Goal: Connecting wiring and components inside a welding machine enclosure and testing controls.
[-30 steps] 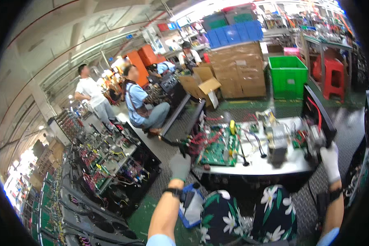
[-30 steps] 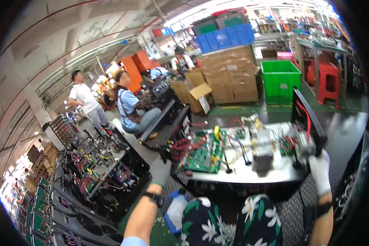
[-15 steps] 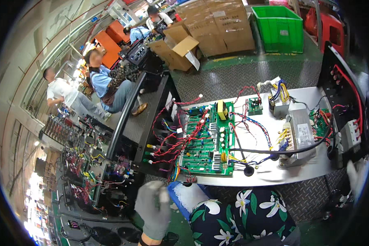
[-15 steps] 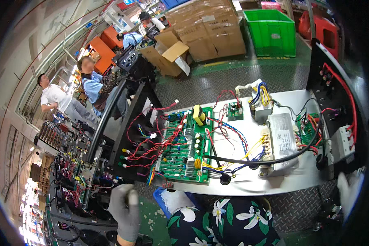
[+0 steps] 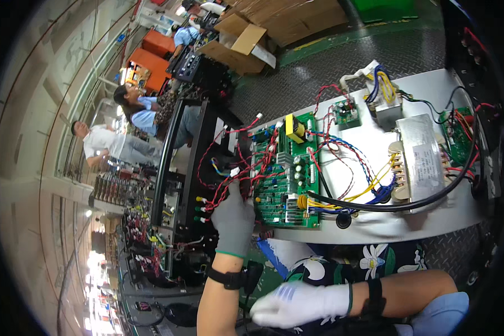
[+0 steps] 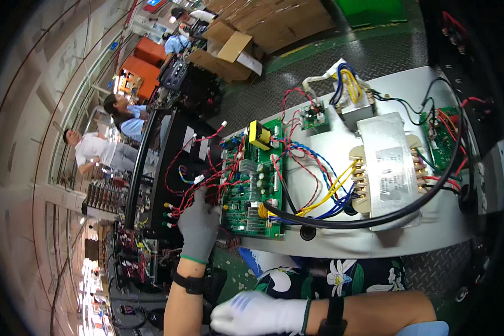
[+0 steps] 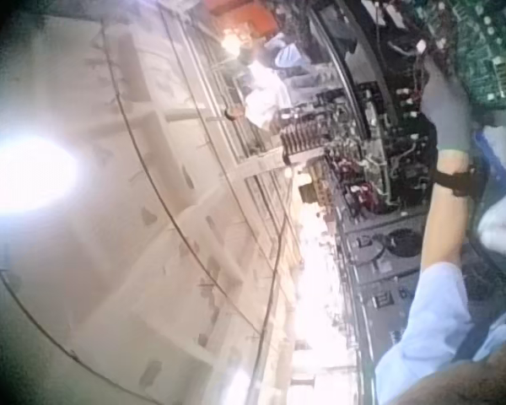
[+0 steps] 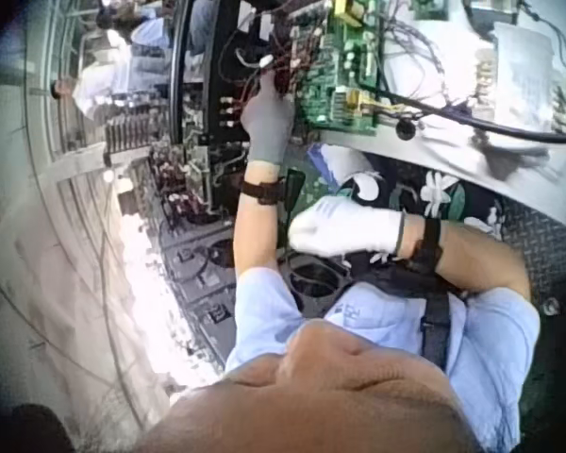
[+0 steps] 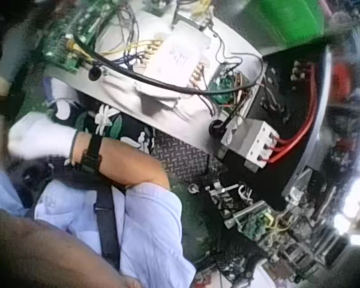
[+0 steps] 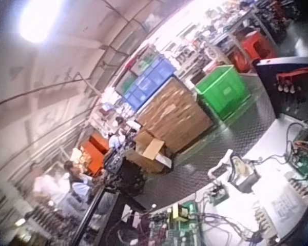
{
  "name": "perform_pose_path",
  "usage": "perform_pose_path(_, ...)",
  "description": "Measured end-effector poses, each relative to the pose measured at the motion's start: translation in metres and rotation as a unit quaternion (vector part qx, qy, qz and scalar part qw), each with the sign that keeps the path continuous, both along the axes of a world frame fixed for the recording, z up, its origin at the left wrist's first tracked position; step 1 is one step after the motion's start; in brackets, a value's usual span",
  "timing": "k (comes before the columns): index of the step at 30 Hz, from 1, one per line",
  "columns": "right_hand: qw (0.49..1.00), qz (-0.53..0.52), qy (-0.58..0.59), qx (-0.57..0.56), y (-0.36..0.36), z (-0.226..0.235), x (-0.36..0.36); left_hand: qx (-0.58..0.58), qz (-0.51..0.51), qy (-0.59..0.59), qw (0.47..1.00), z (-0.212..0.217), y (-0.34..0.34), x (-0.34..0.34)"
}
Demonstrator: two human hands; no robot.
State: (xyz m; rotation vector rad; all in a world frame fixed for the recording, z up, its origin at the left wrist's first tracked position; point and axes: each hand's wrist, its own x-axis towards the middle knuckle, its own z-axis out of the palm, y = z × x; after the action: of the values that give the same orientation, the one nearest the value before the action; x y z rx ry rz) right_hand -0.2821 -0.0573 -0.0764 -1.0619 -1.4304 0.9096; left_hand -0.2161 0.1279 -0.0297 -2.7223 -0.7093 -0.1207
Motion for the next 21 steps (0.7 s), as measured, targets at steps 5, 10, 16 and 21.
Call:
perform_pose_path(5, 0.994, -0.052, -0.002, -0.098, 0.009, -0.006, 0.008, -0.221, -0.112, -0.196, 0.949, -0.004, 0.015, -0.008)
perform_pose_path(10, 0.983, -0.136, 0.026, -0.121, 0.004, 0.000, 0.032, -0.437, -0.053, -0.149, 0.885, 0.020, 0.006, -0.031)
perform_pose_path(16, 0.977, -0.161, 0.048, -0.131, -0.003, 0.008, 0.041, -0.459, -0.107, -0.277, 0.838, 0.018, -0.021, -0.016)
perform_pose_path(21, 0.962, -0.251, 0.061, -0.090, 0.005, 0.005, 0.040, -0.481, -0.027, -0.217, 0.849, 0.032, -0.003, -0.085)
